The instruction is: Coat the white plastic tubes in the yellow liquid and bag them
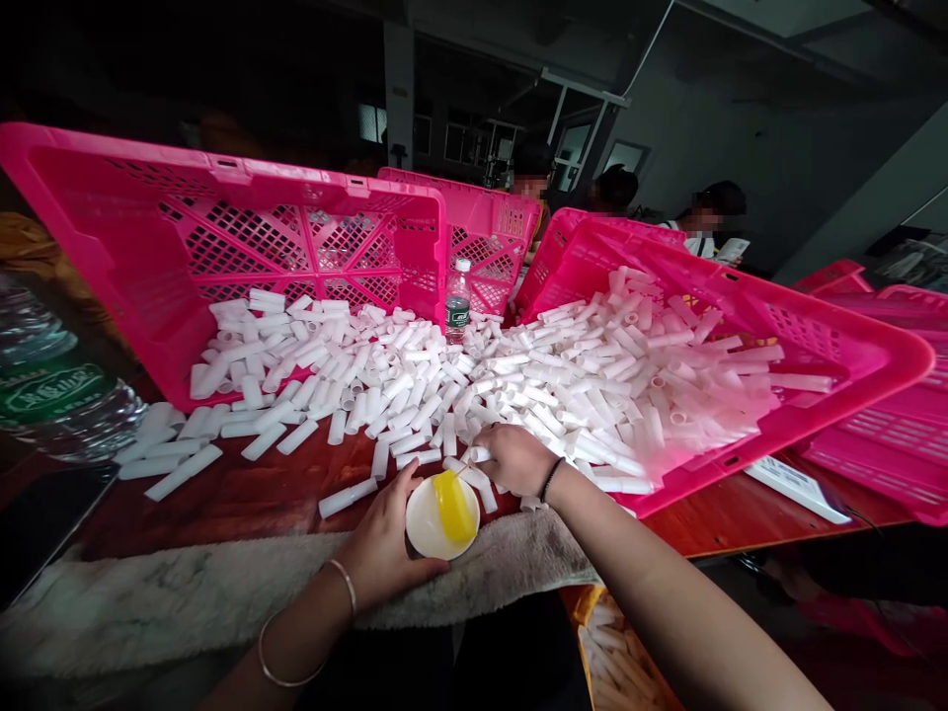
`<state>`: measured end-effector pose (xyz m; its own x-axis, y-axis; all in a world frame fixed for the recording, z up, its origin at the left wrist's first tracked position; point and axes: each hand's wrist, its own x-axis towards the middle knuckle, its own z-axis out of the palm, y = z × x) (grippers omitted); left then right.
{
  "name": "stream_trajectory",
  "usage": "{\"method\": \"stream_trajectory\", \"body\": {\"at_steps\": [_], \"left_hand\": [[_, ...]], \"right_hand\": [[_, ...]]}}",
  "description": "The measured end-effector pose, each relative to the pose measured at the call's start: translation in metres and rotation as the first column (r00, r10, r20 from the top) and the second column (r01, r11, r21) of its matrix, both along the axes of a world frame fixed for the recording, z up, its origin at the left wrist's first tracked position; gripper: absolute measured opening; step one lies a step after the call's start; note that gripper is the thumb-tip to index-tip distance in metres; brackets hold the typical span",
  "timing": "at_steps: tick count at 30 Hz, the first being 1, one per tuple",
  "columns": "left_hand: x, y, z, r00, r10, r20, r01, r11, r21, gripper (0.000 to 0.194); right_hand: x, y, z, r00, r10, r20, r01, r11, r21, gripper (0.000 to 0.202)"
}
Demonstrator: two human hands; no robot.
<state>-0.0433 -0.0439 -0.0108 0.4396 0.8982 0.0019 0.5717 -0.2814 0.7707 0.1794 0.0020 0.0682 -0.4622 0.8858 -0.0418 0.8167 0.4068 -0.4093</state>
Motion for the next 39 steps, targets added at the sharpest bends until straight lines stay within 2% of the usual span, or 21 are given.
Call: {"method": "stream_trajectory", "body": {"at_steps": [2, 5, 9, 13, 17, 20, 22, 30, 39], "left_hand": [[0.0, 0.0, 0.0, 1.0, 0.0, -0.001, 0.0, 1.0, 0.005, 0.116], [0.0, -0.001, 0.0, 1.0, 0.01, 0.024, -0.011, 1.0, 0.02, 0.115], [0.0, -0.001, -0.003, 0.999, 0.007, 0.04, -0.009, 0.999, 0.049, 0.117], [0.0, 0.0, -0.007, 0.999, 0.01, 0.038, -0.013, 0.998, 0.058, 0.117], [0.0, 0.001, -0.01, 1.0, 0.014, 0.027, -0.015, 0.998, 0.054, 0.119], [0.0, 0.001, -0.012, 0.999, 0.02, 0.041, -0.023, 0.997, 0.074, 0.12], [0.0, 0.0, -0.013, 0.999, 0.023, 0.049, -0.027, 0.996, 0.083, 0.121], [0.001, -0.001, -0.009, 0.999, 0.013, 0.037, -0.016, 0.995, 0.098, 0.119], [0.001, -0.001, -0.007, 0.999, 0.015, 0.036, -0.018, 0.995, 0.098, 0.116]], "right_hand": [[0.006, -0.009, 0.004, 1.0, -0.002, 0.003, 0.002, 0.999, 0.041, 0.019], [0.011, -0.025, 0.004, 0.996, -0.031, -0.083, 0.041, 0.992, 0.122, 0.027], [0.008, -0.037, -0.009, 0.951, -0.053, -0.304, 0.096, 0.987, 0.129, 0.02], [0.001, -0.031, -0.023, 0.893, -0.055, -0.446, 0.097, 0.993, 0.072, 0.013], [-0.004, -0.028, -0.015, 0.908, -0.083, -0.411, 0.135, 0.986, 0.1, 0.019], [-0.009, -0.038, -0.005, 0.94, -0.124, -0.317, 0.181, 0.971, 0.157, 0.026], [-0.015, -0.049, -0.003, 0.954, -0.146, -0.261, 0.198, 0.963, 0.185, 0.029], [-0.027, -0.08, -0.039, 0.938, -0.322, -0.125, 0.344, 0.907, 0.243, 0.028], [-0.023, -0.089, -0.056, 0.878, -0.438, -0.192, 0.473, 0.854, 0.216, 0.024]]}}
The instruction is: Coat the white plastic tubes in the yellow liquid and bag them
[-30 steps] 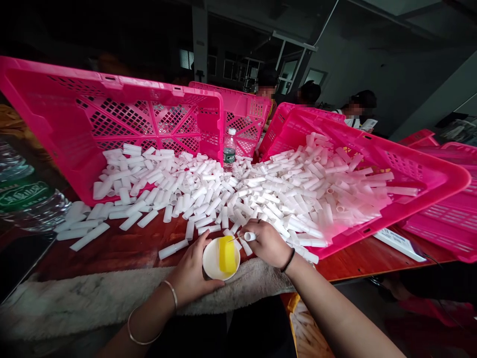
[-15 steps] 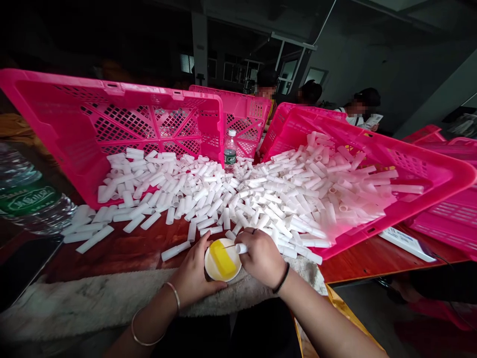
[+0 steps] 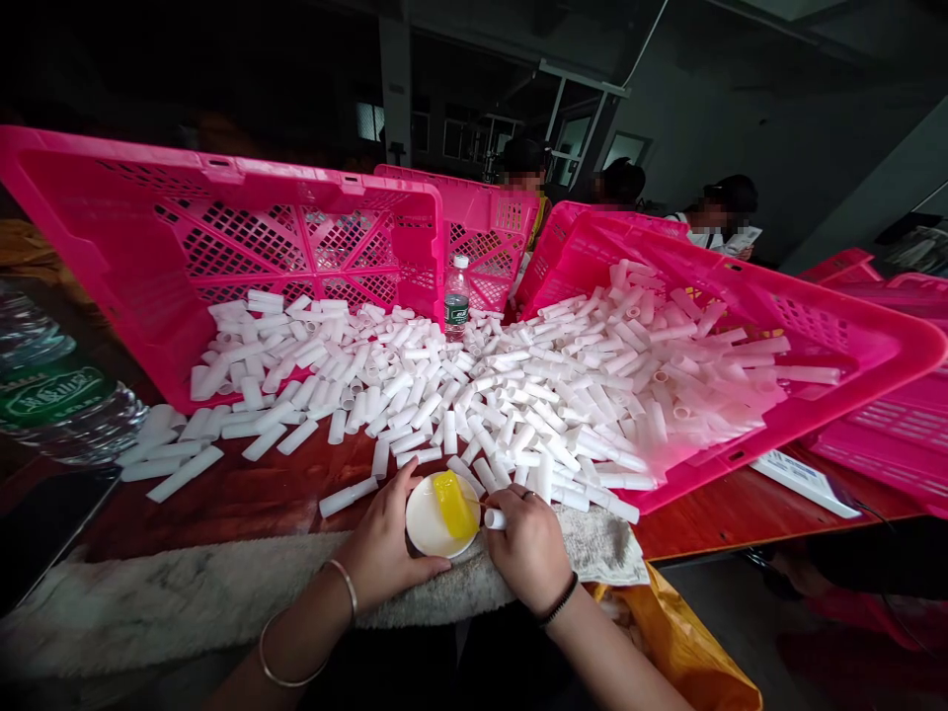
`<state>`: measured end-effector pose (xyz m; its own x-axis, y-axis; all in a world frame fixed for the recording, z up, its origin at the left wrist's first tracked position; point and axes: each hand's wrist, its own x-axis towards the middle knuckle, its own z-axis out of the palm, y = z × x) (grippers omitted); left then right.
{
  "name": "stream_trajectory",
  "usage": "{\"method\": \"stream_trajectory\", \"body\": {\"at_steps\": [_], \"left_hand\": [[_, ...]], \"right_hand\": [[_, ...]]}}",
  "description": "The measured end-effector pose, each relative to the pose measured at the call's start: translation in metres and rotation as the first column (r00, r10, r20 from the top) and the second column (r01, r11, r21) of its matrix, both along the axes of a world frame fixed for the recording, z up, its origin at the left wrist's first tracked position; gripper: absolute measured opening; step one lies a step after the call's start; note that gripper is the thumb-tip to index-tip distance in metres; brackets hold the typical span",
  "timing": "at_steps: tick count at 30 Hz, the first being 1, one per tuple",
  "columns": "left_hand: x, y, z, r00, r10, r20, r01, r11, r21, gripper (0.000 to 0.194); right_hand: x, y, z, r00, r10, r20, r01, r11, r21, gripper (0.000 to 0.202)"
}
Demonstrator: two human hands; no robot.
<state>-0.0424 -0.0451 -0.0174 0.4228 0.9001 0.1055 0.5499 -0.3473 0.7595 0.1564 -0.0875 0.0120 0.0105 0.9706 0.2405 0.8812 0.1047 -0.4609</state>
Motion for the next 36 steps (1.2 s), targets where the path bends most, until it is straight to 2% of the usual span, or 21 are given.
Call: {"method": "stream_trajectory", "body": {"at_steps": [4, 7, 10, 13, 20, 22, 25, 28, 31, 33, 36], "left_hand": [[0.0, 0.0, 0.001, 1.0, 0.011, 0.006, -0.011, 1.0, 0.002, 0.114], [0.0, -0.001, 0.002, 1.0, 0.013, 0.006, -0.013, 1.0, 0.003, 0.114], [0.0, -0.001, 0.001, 1.0, 0.012, -0.001, -0.012, 1.0, 0.003, 0.115], [0.0, -0.001, 0.0, 1.0, 0.006, 0.003, -0.006, 1.0, 0.011, 0.116], [0.0, -0.002, 0.0, 0.999, 0.0, 0.041, -0.001, 1.0, 0.025, 0.119], [-0.001, -0.002, 0.0, 0.999, 0.002, 0.041, -0.003, 1.0, 0.013, 0.119], [-0.001, -0.002, 0.001, 0.999, 0.004, 0.038, -0.004, 1.0, 0.0, 0.119], [-0.001, -0.002, 0.002, 0.999, -0.001, 0.033, 0.0, 1.0, 0.003, 0.117], [0.0, -0.002, 0.003, 1.0, -0.002, 0.019, 0.002, 1.0, -0.002, 0.114], [0.0, -0.002, 0.005, 1.0, -0.007, 0.009, 0.007, 1.0, -0.01, 0.114], [0.0, -0.002, 0.006, 1.0, -0.014, 0.002, 0.014, 1.0, -0.024, 0.113]], "right_hand": [[0.0, 0.001, -0.014, 0.987, -0.004, -0.158, -0.002, 0.999, -0.032, 0.022], [0.008, -0.002, -0.016, 0.965, -0.038, -0.259, 0.03, 0.999, -0.035, 0.02], [0.017, -0.011, -0.005, 0.965, -0.096, -0.245, 0.082, 0.994, -0.065, 0.019], [0.017, -0.021, 0.006, 0.98, -0.065, -0.187, 0.039, 0.989, -0.139, 0.019], [-0.005, -0.029, 0.0, 0.969, -0.023, -0.247, -0.015, 0.989, -0.15, 0.022], [-0.002, -0.031, 0.005, 0.975, -0.029, -0.222, 0.001, 0.992, -0.129, 0.021], [0.002, -0.033, 0.021, 0.991, -0.003, -0.131, -0.006, 0.998, -0.064, 0.019], [-0.008, -0.032, 0.033, 0.987, 0.162, 0.022, -0.16, 0.986, -0.051, 0.02], [-0.023, -0.026, 0.028, 0.942, 0.27, 0.199, -0.276, 0.961, -0.001, 0.02], [-0.029, -0.023, 0.018, 0.933, 0.256, 0.252, -0.29, 0.951, 0.11, 0.02], [-0.026, -0.022, 0.006, 0.953, 0.198, 0.228, -0.254, 0.934, 0.252, 0.02]]}}
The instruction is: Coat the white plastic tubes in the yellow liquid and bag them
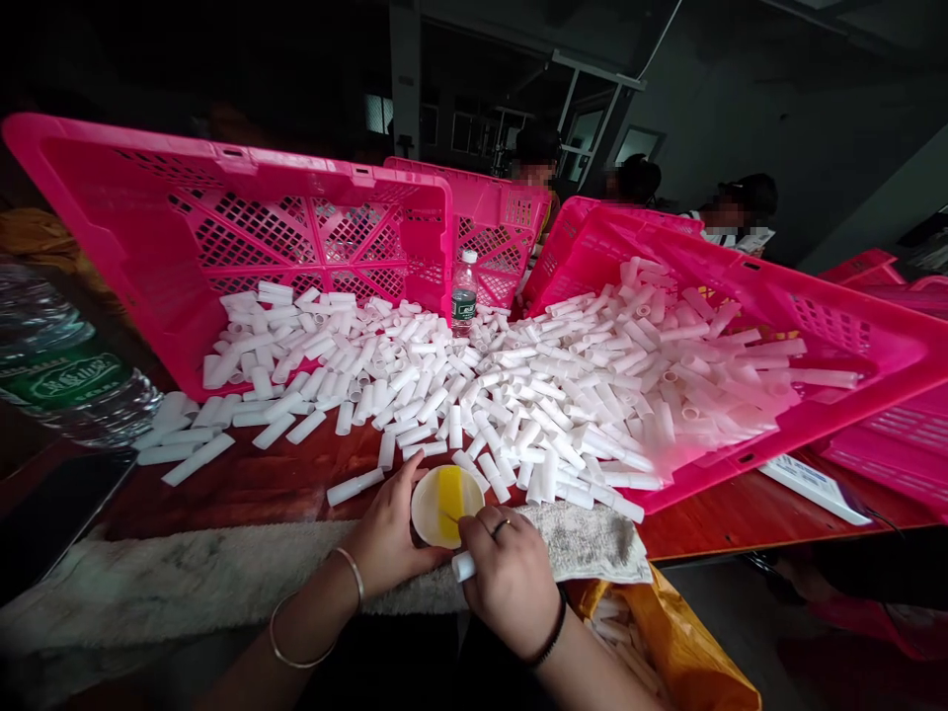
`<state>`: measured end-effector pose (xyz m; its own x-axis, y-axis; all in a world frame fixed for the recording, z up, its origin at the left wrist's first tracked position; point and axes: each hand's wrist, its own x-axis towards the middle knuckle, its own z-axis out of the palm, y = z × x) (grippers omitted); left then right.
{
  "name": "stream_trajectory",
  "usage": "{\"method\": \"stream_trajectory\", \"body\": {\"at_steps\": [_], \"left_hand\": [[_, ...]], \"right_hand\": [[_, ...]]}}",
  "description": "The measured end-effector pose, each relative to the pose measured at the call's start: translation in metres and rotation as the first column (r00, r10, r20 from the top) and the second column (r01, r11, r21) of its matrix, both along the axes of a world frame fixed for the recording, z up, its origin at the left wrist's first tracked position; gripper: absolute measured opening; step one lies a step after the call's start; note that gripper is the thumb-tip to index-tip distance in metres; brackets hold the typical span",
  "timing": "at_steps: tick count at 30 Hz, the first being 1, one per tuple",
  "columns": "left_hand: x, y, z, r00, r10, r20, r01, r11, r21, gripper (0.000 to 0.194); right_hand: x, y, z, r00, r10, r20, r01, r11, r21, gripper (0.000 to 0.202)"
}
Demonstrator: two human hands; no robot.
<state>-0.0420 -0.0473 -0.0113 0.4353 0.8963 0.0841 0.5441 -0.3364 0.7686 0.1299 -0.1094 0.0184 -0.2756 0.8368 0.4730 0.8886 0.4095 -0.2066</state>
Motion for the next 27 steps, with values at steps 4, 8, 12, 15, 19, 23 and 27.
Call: {"method": "stream_trajectory", "body": {"at_steps": [4, 8, 12, 15, 19, 23, 27], "left_hand": [[0.0, 0.0, -0.002, 1.0, 0.005, 0.029, -0.006, 1.0, 0.008, 0.114], [-0.001, 0.001, -0.004, 0.999, -0.005, 0.044, 0.005, 1.0, 0.011, 0.117], [-0.001, 0.001, -0.005, 0.999, -0.005, 0.043, 0.004, 1.0, 0.016, 0.116], [-0.001, 0.001, -0.005, 0.999, -0.006, 0.052, 0.005, 1.0, 0.021, 0.115], [-0.001, 0.001, -0.003, 0.999, -0.005, 0.042, 0.005, 1.0, 0.011, 0.116], [0.0, 0.001, -0.002, 1.0, 0.005, 0.03, -0.005, 1.0, 0.002, 0.115], [-0.001, 0.001, -0.002, 0.999, 0.007, 0.045, -0.007, 1.0, 0.008, 0.117]], "right_hand": [[0.009, -0.004, 0.005, 0.995, 0.009, -0.104, -0.014, 0.999, -0.046, 0.018], [0.01, -0.009, 0.017, 0.997, 0.08, 0.018, -0.076, 0.987, -0.14, 0.02], [0.005, -0.006, 0.015, 0.986, 0.082, 0.143, -0.073, 0.995, -0.072, 0.02], [0.003, -0.003, 0.007, 0.993, 0.051, 0.102, -0.051, 0.999, 0.001, 0.021], [0.002, -0.004, 0.003, 0.999, 0.007, 0.054, -0.005, 1.0, -0.024, 0.02], [0.006, -0.007, 0.015, 0.999, -0.005, 0.033, 0.012, 0.975, -0.222, 0.017], [0.013, 0.007, 0.034, 0.998, -0.055, -0.032, 0.044, 0.963, -0.268, 0.02]]}}
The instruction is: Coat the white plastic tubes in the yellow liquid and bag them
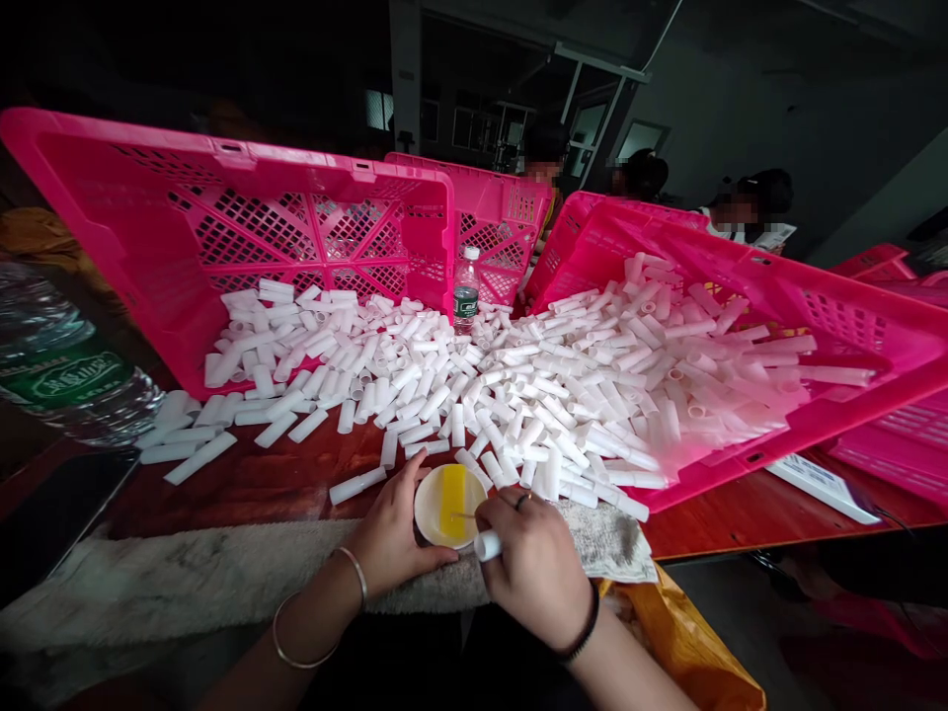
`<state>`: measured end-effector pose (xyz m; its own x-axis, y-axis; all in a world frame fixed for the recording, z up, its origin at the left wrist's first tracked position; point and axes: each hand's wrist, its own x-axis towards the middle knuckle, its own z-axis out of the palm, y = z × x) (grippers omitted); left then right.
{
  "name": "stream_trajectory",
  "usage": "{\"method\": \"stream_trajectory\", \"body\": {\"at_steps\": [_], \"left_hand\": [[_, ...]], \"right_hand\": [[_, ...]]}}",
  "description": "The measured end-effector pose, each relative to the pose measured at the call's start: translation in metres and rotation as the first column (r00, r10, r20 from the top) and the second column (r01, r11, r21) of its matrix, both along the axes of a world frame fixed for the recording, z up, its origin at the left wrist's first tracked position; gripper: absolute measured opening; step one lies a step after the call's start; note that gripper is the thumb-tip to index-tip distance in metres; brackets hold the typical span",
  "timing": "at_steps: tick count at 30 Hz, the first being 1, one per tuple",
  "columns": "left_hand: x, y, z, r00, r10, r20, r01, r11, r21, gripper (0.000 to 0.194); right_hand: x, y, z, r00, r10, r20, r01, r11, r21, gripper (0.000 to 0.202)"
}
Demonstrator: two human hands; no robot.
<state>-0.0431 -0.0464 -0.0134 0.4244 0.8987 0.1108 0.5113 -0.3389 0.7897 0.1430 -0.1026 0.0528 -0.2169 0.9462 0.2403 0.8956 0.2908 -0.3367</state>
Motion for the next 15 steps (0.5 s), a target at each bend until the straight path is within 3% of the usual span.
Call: {"method": "stream_trajectory", "body": {"at_steps": [4, 9, 15], "left_hand": [[0.0, 0.001, -0.003, 1.0, 0.002, 0.003, -0.002, 1.0, -0.007, 0.123], [0.001, 0.002, -0.003, 0.999, 0.006, -0.037, -0.007, 0.999, -0.041, 0.125], [0.001, 0.003, 0.003, 0.996, 0.002, -0.091, -0.009, 0.997, -0.082, 0.123]], "right_hand": [[-0.002, 0.038, 0.014, 0.987, -0.016, 0.162, 0.015, 1.0, 0.004, 0.024], [-0.022, 0.079, 0.025, 0.901, 0.149, 0.407, -0.104, 0.986, -0.132, 0.021], [-0.031, 0.094, 0.023, 0.86, 0.293, 0.418, -0.211, 0.95, -0.23, 0.022]]}}
